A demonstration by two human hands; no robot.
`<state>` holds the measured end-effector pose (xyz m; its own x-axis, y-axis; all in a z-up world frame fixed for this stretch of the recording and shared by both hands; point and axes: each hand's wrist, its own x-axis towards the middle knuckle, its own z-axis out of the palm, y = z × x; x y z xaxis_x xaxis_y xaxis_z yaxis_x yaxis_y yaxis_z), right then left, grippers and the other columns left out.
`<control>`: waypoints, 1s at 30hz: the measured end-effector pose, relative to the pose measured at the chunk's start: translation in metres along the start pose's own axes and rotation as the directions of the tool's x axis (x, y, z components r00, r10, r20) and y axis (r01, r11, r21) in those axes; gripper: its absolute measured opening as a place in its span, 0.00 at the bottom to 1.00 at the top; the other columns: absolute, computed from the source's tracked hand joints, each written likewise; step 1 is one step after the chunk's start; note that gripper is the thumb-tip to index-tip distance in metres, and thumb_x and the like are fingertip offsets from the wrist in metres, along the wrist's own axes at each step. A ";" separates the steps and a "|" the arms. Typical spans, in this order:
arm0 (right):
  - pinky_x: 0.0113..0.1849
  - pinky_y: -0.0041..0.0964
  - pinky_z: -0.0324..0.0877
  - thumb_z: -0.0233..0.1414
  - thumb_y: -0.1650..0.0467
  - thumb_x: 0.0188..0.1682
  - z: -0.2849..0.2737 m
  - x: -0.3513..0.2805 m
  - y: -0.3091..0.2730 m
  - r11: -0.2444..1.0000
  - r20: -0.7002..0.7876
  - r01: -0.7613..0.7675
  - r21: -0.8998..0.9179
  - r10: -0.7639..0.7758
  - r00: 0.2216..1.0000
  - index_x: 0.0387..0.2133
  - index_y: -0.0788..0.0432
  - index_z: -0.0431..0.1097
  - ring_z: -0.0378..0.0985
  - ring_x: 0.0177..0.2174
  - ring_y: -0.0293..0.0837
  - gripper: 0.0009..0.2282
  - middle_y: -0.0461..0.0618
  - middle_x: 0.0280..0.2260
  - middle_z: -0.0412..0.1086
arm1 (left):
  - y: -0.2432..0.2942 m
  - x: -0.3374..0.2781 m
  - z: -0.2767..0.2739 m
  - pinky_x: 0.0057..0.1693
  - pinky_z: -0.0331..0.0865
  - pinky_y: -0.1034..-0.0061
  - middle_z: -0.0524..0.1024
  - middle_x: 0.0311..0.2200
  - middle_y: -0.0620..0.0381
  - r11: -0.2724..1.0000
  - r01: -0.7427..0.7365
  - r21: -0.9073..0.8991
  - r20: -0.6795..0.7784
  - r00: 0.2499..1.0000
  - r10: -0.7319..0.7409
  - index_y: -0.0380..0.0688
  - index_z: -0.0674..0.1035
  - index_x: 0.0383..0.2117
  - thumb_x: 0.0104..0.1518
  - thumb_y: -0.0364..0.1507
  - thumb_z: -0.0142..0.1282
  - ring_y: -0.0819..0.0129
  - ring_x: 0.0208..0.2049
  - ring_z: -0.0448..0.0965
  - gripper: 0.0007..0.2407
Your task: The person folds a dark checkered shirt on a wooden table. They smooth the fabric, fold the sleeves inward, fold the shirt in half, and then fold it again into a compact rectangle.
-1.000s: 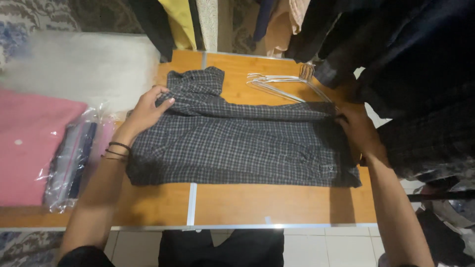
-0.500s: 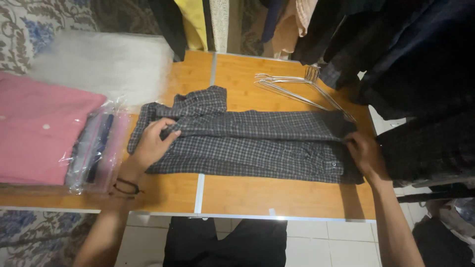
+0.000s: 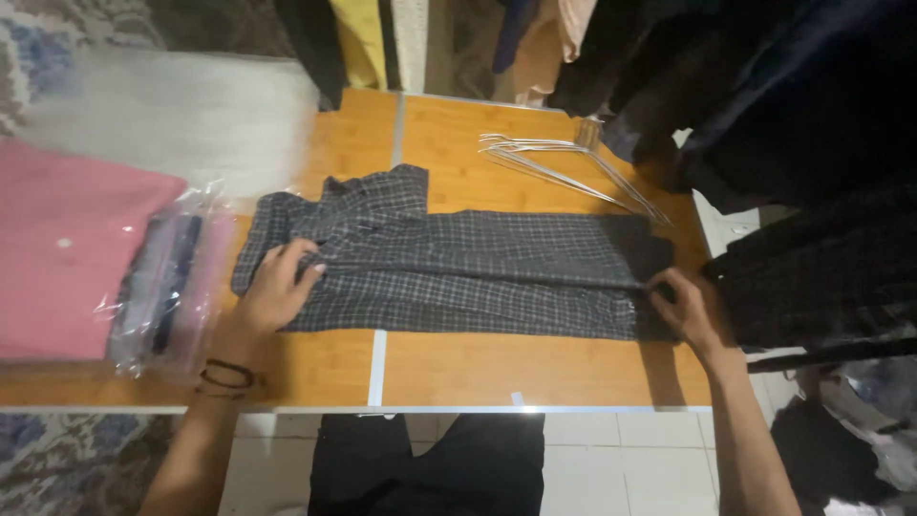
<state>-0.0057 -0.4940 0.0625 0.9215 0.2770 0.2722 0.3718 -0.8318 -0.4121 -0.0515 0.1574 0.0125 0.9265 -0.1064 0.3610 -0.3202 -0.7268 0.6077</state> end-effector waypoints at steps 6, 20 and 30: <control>0.38 0.43 0.71 0.60 0.75 0.41 0.019 -0.012 0.015 0.999 0.108 -0.008 0.048 0.003 0.994 0.35 0.62 0.71 0.76 0.36 0.53 0.10 0.55 0.34 0.72 | -0.005 -0.001 -0.001 0.55 0.68 0.53 0.75 0.44 0.35 0.998 0.052 0.022 -0.021 0.998 -0.051 0.39 0.73 0.50 0.61 0.31 0.56 0.37 0.50 0.73 0.14; 0.40 0.45 0.72 0.58 0.71 0.38 0.014 -0.022 -0.015 0.992 -0.009 0.111 0.052 -0.111 0.994 0.30 0.62 0.71 0.76 0.37 0.55 0.09 0.55 0.32 0.73 | 0.001 -0.003 -0.010 0.50 0.69 0.55 0.75 0.41 0.37 0.979 0.198 0.043 -0.052 0.979 -0.195 0.38 0.74 0.50 0.62 0.31 0.56 0.42 0.43 0.74 0.14; 0.42 0.44 0.70 0.56 0.70 0.41 0.009 -0.017 -0.033 0.985 0.013 0.139 0.100 -0.141 0.990 0.29 0.62 0.71 0.75 0.36 0.55 0.07 0.55 0.32 0.73 | 0.015 -0.007 -0.010 0.51 0.69 0.56 0.76 0.44 0.42 0.985 0.114 0.132 -0.132 0.987 -0.097 0.41 0.76 0.47 0.57 0.30 0.59 0.44 0.44 0.74 0.14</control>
